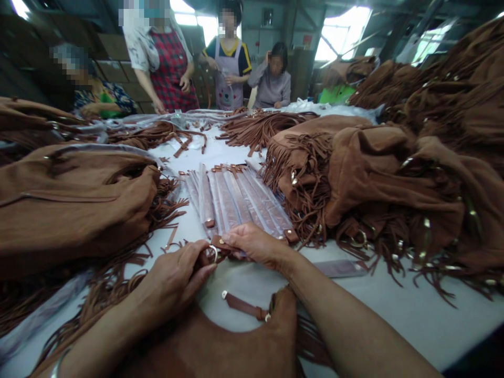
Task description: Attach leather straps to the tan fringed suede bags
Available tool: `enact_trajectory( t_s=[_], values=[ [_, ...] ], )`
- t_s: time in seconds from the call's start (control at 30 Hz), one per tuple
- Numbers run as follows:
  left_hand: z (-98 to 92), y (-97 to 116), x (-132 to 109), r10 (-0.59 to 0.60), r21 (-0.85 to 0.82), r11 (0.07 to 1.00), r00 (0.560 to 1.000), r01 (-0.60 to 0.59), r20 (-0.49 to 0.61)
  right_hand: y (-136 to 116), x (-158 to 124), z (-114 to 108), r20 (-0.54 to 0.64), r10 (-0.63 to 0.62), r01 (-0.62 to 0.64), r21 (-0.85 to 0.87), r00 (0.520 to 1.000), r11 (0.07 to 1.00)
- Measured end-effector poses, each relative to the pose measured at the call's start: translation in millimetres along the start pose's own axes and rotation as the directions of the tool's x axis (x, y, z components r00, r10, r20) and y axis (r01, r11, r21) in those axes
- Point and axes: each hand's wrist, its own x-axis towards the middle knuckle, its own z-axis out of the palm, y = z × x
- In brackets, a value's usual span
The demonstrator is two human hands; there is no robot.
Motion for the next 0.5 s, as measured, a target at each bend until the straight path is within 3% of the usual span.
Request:
enact_trajectory(
  t_s=[0.37,0.5],
  values=[
    [-1.2,0.5,-3.3,0.01,-0.257,0.967,1.0,-0.007,0.011,-0.3,0.1,-0.6,0.044,-0.026,0.027,-0.023,0.999,0.999],
    [-3.0,0.1,-5.2,0.05,-0.326,0.945,0.998,-0.032,0.046,0.7,-0.8,-5.0,0.116,0.047,-0.048,0.007,0.992,0.999]
  ],
)
